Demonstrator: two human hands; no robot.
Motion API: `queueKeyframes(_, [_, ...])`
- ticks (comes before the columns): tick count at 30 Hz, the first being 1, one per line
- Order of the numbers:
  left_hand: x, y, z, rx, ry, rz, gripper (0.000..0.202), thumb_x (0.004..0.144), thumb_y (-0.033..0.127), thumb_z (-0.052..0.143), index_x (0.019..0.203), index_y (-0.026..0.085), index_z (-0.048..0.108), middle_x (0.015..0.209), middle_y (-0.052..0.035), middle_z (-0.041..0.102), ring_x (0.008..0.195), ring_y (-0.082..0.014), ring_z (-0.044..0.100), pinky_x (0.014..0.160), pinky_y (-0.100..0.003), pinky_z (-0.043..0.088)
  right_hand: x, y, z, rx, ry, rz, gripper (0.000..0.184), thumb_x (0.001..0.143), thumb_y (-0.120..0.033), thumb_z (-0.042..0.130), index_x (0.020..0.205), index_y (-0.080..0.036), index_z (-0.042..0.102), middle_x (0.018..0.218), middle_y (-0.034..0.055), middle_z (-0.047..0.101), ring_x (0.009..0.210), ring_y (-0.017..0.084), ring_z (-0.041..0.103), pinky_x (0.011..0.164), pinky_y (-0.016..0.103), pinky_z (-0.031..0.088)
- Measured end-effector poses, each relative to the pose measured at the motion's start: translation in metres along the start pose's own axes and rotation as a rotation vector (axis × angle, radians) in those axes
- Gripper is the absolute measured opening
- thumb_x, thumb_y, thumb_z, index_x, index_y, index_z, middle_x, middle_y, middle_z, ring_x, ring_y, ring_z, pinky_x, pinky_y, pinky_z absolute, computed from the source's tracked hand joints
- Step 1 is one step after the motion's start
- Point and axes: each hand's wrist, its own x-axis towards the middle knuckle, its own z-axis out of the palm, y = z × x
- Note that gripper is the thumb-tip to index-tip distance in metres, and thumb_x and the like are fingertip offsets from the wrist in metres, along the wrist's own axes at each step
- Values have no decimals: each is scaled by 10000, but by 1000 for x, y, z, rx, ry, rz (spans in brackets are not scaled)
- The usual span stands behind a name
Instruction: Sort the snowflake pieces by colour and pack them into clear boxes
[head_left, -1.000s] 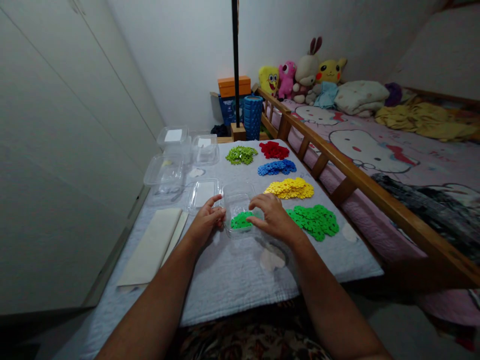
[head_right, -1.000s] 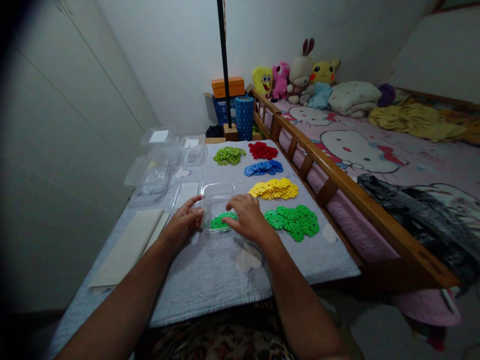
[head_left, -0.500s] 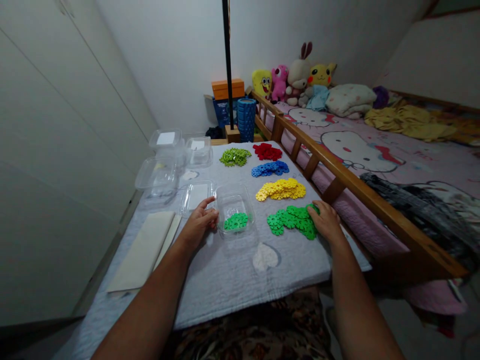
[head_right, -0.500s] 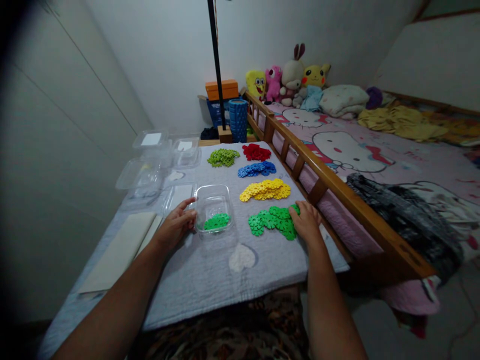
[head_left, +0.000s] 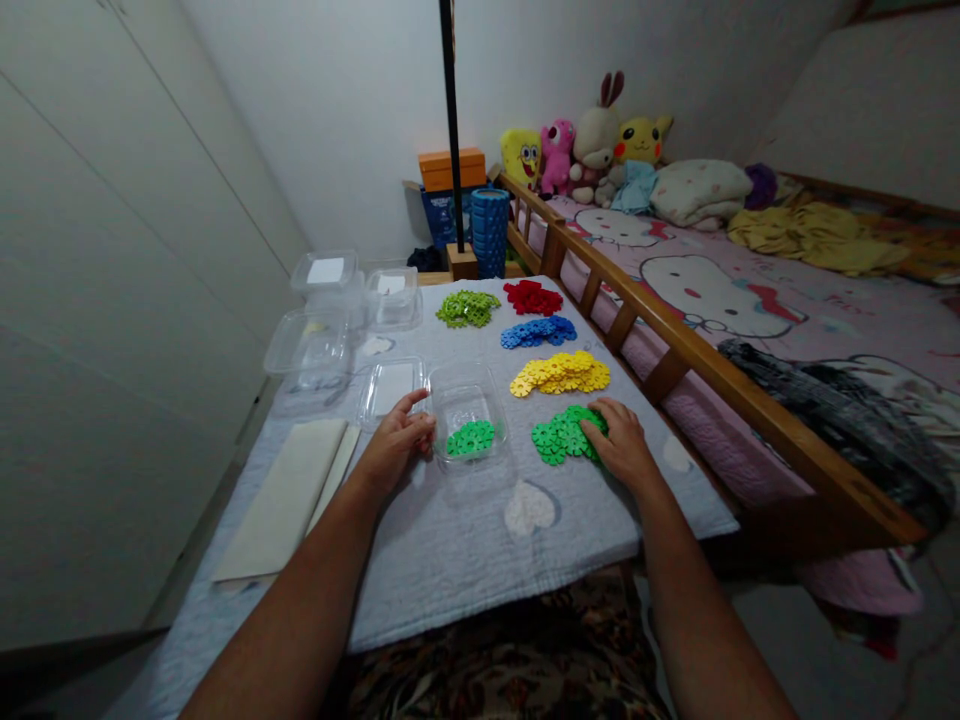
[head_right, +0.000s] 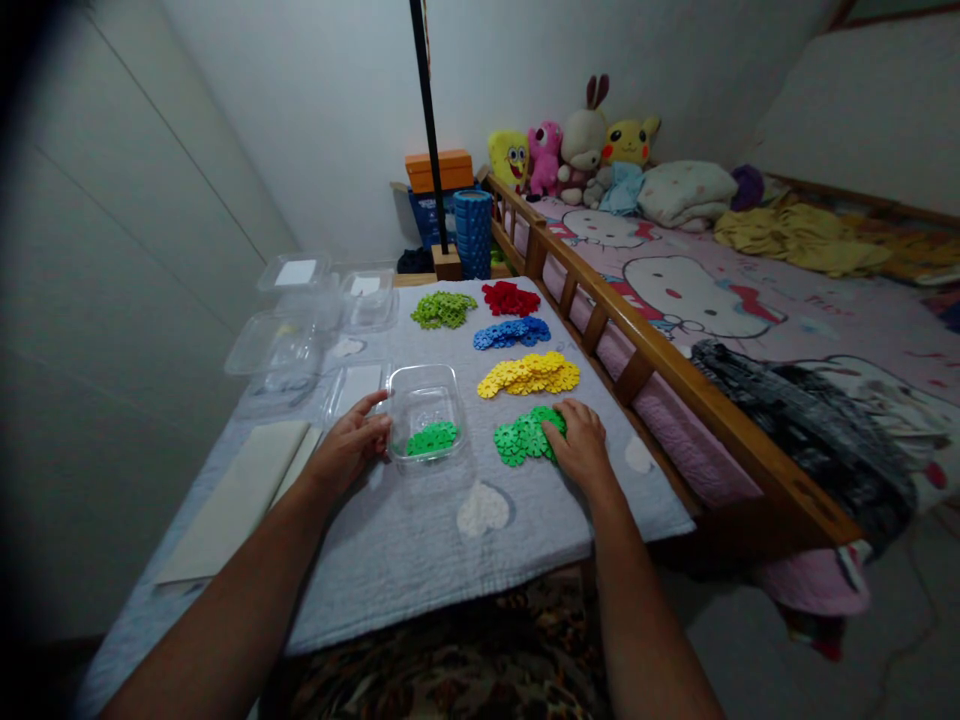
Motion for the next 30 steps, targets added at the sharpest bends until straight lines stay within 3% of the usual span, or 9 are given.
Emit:
queueKeyframes(14, [0, -3, -3, 34, 0, 2, 671, 737, 339, 759, 1322, 170, 477, 584, 84, 538, 471, -88, 466, 474, -205, 422, -4, -37, 1, -20, -52, -131, 313, 929, -364, 544, 1172, -210, 667, 1301, 128, 658, 1221, 303, 553, 1047, 486, 383])
queueKeyframes(22, [0, -1, -1, 17, 11, -4, 689, 720, 335, 774, 1317, 167, 475, 582, 86, 537, 460, -86, 462, 464, -204, 421, -4, -43, -7, 78, -36, -122, 288, 945, -330, 500, 1161, -227, 660, 1328, 120, 647, 1263, 294, 531, 1103, 534, 283])
queueKeyframes(26, [-1, -1, 0, 2, 17, -7, 706, 707, 326, 778, 1322, 161, 475, 590, 87, 540, 459, -83, 466, 465, -204, 416, -13, -48, -18, 49, -46, -214, 192, 881, -345, 606, 1017, -256, 707, 1305, 97, 634, 1337, 325, 437, 1123, 552, 252])
queueKeyframes(30, [0, -2, -1, -3, 15, -2, 707, 712, 317, 770, 1330, 154, 468, 601, 80, 554, 462, -81, 466, 464, -206, 411, -23, -57, -21, -19, -132, -303, 270, 805, -340, 704, 1063, -261, 710, 1337, 113, 589, 1355, 362, 389, 1126, 587, 237])
